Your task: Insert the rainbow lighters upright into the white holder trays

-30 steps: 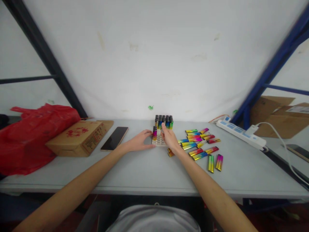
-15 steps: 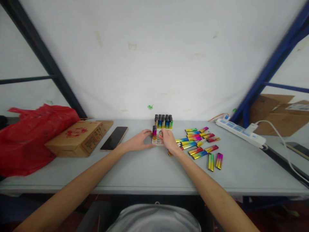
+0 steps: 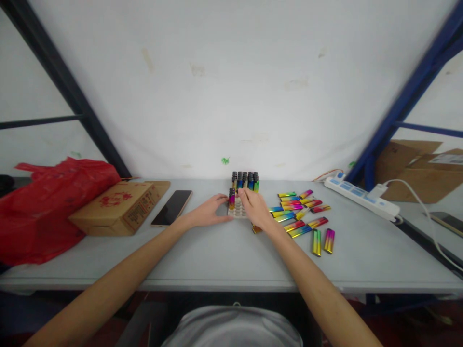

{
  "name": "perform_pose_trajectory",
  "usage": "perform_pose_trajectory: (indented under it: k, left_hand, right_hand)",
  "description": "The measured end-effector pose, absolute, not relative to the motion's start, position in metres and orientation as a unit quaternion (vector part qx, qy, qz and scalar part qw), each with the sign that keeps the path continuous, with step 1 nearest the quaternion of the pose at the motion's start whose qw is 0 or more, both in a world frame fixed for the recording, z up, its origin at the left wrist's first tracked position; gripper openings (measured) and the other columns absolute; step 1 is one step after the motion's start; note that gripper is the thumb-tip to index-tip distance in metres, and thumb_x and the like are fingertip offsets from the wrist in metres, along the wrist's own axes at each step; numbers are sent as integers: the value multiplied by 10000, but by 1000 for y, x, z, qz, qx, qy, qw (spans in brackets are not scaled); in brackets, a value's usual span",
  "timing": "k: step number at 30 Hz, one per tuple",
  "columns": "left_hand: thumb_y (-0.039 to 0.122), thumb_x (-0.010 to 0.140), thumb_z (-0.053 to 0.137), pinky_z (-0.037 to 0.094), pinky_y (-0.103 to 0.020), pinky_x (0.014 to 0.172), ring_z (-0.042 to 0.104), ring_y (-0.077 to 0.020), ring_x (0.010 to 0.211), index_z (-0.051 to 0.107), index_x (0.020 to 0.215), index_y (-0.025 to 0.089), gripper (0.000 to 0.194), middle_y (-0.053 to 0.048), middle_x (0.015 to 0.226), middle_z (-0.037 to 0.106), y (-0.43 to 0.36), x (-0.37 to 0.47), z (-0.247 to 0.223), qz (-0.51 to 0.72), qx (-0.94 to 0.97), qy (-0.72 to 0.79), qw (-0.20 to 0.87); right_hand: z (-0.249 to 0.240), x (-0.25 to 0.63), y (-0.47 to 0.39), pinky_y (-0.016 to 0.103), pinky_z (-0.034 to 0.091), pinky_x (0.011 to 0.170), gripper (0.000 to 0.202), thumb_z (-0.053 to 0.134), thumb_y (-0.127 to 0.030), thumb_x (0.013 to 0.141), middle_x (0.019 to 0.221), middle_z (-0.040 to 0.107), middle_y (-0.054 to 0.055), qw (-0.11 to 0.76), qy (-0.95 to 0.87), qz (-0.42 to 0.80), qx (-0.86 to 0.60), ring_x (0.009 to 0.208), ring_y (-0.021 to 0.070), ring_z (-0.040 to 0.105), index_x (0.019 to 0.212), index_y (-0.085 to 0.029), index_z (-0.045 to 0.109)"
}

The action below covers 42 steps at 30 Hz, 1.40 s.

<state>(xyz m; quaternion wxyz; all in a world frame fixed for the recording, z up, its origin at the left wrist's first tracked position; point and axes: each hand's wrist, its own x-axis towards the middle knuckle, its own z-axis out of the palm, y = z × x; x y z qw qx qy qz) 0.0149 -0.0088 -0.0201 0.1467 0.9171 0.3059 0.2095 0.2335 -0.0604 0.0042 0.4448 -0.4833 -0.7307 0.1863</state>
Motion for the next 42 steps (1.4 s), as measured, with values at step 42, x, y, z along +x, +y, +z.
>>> perform_pose_trajectory:
  k: [42]
  left_hand:
    - [553,867,710,458,-435,1107,578,-314,1236,610,1293,148,596,-163,1313,617,-7,15,-21,206,918,303,148]
  right_hand:
    - [-1,245,-52,247,355,672,307,531,-444,1048,853,729,62,259,-860,3,-441,739,171,635,961,-194,686]
